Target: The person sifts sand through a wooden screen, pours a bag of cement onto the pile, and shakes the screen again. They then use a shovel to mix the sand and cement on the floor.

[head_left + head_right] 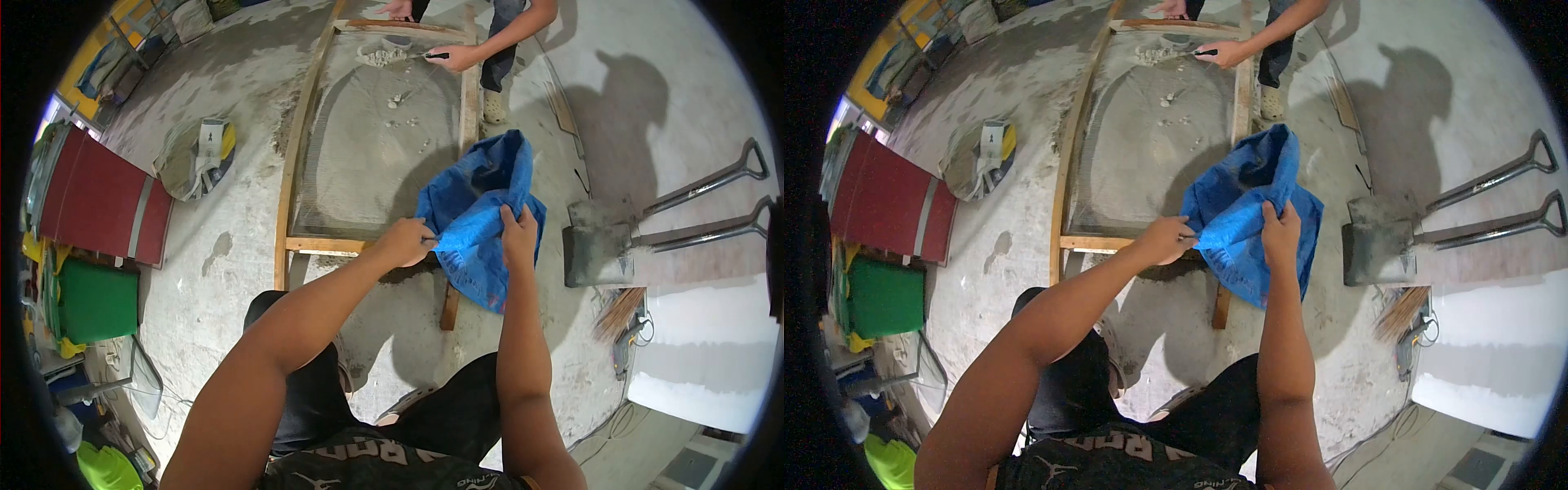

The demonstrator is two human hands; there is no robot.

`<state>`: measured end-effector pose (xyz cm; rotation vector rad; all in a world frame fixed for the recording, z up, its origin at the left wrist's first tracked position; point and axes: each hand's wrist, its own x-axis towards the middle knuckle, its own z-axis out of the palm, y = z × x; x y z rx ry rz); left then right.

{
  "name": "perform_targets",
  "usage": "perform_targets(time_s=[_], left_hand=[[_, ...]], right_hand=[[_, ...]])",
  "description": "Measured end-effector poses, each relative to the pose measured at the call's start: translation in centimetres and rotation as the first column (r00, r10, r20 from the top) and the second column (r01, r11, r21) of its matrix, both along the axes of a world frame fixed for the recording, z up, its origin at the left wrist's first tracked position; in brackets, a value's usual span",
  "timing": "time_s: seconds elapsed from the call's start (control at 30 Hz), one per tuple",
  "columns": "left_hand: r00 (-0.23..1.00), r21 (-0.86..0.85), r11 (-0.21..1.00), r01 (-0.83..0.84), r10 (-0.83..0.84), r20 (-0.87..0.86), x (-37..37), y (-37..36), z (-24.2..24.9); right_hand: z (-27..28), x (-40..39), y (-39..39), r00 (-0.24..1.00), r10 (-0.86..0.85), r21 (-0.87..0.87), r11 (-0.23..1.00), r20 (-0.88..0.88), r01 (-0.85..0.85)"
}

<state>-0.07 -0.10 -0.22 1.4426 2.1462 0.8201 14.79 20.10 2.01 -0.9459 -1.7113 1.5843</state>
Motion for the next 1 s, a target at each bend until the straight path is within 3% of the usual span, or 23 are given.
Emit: perform_targets(time_s=[0.2, 0.47, 0.67, 0.77, 0.87, 1.0], left_hand=[[1.000, -0.019, 1.000, -0.005, 0.006, 0.027, 0.0, 0.1, 0.1], [0.999, -0.048, 0.999, 0.001, 0.000, 0.032, 0.1, 0.0, 1.2], [0.999, -0.061, 0.998, -0.006, 0.009, 0.046, 0.4, 0.0, 1.7], [0.999, -0.025, 1.000, 0.017, -0.016, 0.051, 0.3, 0.1, 1.0], [0.999, -0.033, 0.999, 0.017, -0.016, 0.029, 0.6, 0.0, 2.1], [1.000, -0.033, 0.999, 0.030, -0.030, -0.001, 0.8, 0.2, 2.2]], right_hand=[[-0.3, 0.2, 0.3, 0.998, -0.017, 0.051, 0.999, 0.057, 0.014], [0.0, -0.1, 0.0, 0.998, -0.016, -0.004, 1.000, -0.060, 0.016], [-0.3, 0.2, 0.3, 0.999, -0.030, 0.019, 0.999, 0.027, 0.030], [-0.2, 0.1, 0.1, 0.996, -0.047, 0.033, 0.998, -0.081, 0.050], [0.0, 0.6, 0.4, 0.999, -0.047, 0.042, 0.998, 0.015, 0.046], [-0.4, 0.5, 0.6, 0.998, -0.037, 0.027, 0.999, -0.055, 0.038]])
